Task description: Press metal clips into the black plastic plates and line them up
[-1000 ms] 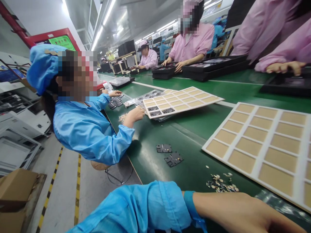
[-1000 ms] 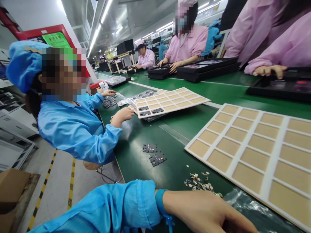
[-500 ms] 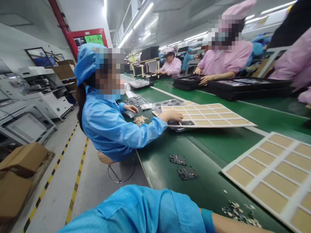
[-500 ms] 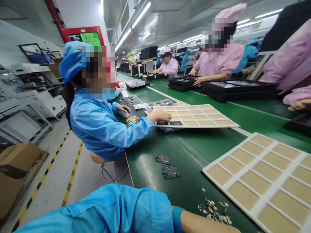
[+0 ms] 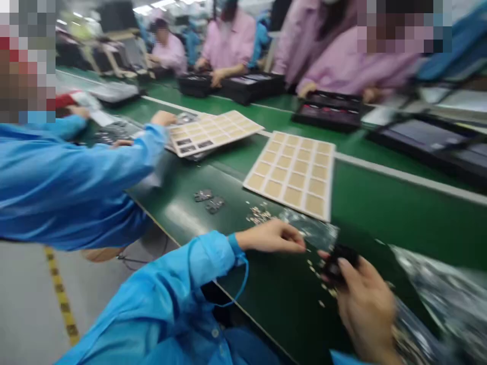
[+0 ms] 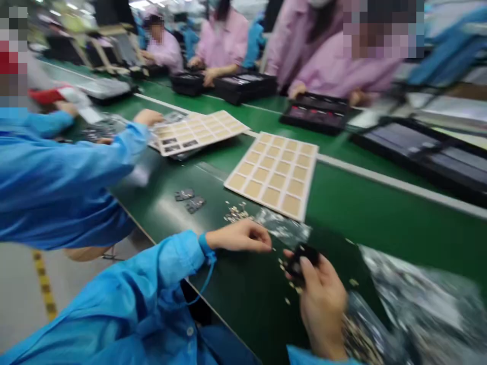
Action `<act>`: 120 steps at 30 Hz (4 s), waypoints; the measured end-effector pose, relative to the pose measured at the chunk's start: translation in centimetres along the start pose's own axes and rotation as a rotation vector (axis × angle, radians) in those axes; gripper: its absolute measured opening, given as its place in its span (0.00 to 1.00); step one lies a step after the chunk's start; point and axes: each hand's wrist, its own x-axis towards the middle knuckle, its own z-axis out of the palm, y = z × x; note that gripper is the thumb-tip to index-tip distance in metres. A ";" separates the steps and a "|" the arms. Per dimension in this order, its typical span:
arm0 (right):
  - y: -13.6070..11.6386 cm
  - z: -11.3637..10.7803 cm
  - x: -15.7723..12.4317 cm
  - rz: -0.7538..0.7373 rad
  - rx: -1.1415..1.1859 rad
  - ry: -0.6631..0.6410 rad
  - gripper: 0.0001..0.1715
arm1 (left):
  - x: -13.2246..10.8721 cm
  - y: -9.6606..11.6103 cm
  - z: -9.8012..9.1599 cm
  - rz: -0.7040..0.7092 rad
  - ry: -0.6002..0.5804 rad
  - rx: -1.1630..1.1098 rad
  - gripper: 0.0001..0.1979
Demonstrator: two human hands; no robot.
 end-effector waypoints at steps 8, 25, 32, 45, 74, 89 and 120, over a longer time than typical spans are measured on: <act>-0.1 0.1 0.2 0.038 -0.002 0.023 0.30 | 0.0 -1.0 0.5 0.043 -0.039 0.014 0.06; -0.5 0.1 -0.7 -0.091 -0.151 -0.079 0.11 | 0.1 -0.9 1.3 0.028 -0.047 0.108 0.08; -0.4 0.1 -1.0 -0.110 -0.185 -0.084 0.13 | 0.1 -0.8 1.4 -0.007 -0.048 0.123 0.09; -0.4 0.2 -1.3 -0.141 -0.193 -0.076 0.11 | 0.0 -0.9 1.3 -0.015 -0.038 0.128 0.09; -0.2 0.3 -1.4 -0.118 -0.213 -0.041 0.11 | 0.0 -1.2 1.4 -0.008 -0.027 0.105 0.09; -0.3 0.3 -1.4 -0.115 -0.215 -0.078 0.12 | 0.0 -1.2 1.5 0.021 -0.015 0.133 0.08; 0.3 0.2 -1.3 -0.075 -0.169 -0.124 0.17 | -0.3 -1.4 2.1 0.074 0.019 0.186 0.09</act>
